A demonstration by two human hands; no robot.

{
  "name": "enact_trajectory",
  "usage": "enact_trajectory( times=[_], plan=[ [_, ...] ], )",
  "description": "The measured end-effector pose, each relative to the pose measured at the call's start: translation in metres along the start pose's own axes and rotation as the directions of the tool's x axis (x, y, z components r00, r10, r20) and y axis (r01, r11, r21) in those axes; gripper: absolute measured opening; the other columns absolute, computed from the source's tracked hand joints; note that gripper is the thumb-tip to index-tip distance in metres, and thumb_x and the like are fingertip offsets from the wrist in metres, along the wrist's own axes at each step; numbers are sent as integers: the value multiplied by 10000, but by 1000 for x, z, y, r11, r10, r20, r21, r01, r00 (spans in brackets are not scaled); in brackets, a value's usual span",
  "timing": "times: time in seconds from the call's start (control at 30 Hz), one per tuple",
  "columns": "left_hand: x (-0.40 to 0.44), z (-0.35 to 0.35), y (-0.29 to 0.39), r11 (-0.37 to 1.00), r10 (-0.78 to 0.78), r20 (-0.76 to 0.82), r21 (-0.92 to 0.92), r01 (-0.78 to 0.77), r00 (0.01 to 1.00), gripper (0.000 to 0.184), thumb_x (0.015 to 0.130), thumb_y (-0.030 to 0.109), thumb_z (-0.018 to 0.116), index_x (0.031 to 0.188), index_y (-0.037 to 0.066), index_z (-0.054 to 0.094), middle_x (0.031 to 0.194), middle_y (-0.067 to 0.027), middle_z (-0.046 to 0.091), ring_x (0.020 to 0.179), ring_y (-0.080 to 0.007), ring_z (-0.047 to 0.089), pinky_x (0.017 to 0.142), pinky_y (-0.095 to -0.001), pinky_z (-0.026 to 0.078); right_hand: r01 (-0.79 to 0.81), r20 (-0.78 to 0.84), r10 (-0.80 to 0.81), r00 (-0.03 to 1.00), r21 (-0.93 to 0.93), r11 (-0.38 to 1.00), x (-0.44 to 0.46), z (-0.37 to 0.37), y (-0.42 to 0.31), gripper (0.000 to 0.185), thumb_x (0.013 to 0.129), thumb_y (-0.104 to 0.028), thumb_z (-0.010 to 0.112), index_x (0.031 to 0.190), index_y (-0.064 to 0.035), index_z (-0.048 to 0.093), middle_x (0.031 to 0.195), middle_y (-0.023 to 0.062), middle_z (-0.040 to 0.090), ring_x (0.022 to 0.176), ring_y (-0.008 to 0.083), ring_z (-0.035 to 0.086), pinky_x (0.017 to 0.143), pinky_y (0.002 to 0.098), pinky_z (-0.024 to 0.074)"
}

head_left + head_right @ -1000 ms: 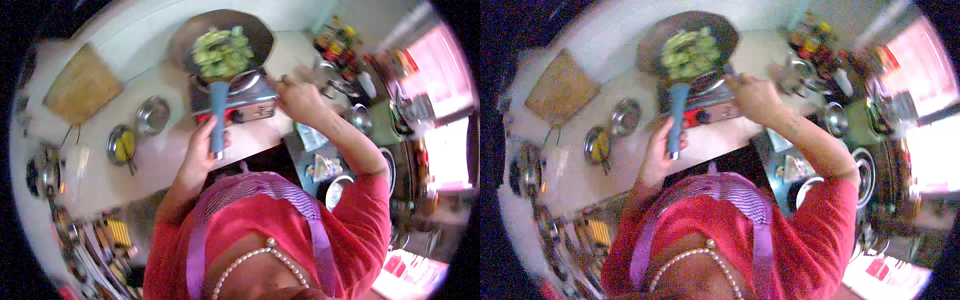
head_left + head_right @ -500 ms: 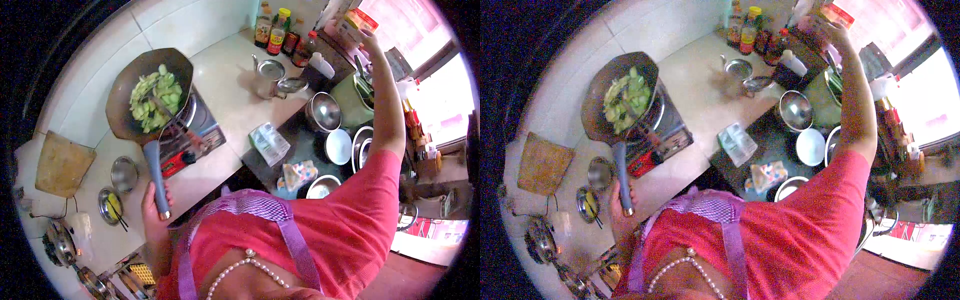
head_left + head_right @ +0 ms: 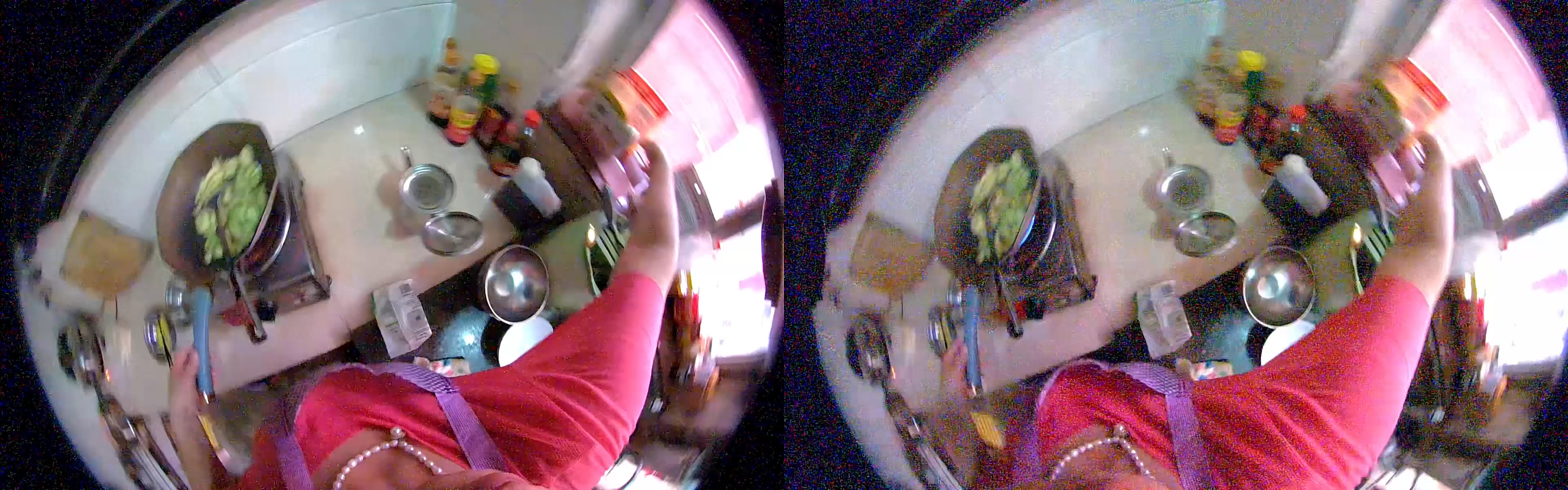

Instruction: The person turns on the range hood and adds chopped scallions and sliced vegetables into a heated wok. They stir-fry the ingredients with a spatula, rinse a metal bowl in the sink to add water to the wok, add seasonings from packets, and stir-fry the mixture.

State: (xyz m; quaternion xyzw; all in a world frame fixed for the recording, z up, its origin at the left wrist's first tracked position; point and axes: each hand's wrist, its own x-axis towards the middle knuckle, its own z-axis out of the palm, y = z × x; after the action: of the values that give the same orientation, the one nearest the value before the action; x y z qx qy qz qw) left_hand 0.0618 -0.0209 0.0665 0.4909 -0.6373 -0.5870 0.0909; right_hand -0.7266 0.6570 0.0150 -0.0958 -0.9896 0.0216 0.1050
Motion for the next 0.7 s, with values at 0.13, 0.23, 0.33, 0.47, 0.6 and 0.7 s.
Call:
enact_trajectory(
  times=[0.13,0.23,0.33,0.47,0.6,0.7],
  plan=[
    [-3,8,9,998,-35,-77,47,38,996,240,889,213,442,1051,43,491,788,-33,563,606,-105,525,512,-241,445,8,22,-7,1000,-57,998,25,34,21,433,810,-443,468,1107,-134,527,904,52,582,766,178,516,657,359,424],
    [-1,6,7,999,-38,-106,29,42,994,241,890,208,440,1067,53,486,800,-36,568,618,-108,529,535,-242,453,-27,15,28,999,-79,996,26,43,40,426,817,-442,456,1109,-140,526,896,52,585,761,172,522,653,348,429],
    [-7,14,17,998,-47,-76,34,50,996,245,891,211,440,1077,55,477,830,-42,570,632,-102,529,545,-238,457,-36,-37,35,999,-37,999,34,33,29,419,824,-441,444,1110,-146,525,889,52,589,756,166,528,649,337,434],
    [-6,11,8,1000,-15,-51,4,16,999,254,891,214,443,1084,51,467,871,-54,576,666,-100,537,570,-225,458,46,-218,-16,976,133,990,52,-22,-9,411,833,-439,427,1113,-155,524,879,51,593,748,157,536,644,323,440],
    [5,1,-15,807,437,-115,489,-332,892,322,854,199,501,1132,51,436,942,-84,563,739,-120,546,610,-258,468,211,-414,-44,909,366,906,46,-112,-68,403,843,-438,411,1116,-163,522,869,51,598,741,149,544,639,308,447],
    [-4,12,28,568,613,-12,701,-430,790,402,832,171,537,1200,79,404,965,-85,541,790,-138,538,662,-263,466,329,-501,-33,865,514,792,5,-185,-103,398,849,-436,399,1117,-169,521,861,51,601,736,143,550,635,297,452]
  ],
)
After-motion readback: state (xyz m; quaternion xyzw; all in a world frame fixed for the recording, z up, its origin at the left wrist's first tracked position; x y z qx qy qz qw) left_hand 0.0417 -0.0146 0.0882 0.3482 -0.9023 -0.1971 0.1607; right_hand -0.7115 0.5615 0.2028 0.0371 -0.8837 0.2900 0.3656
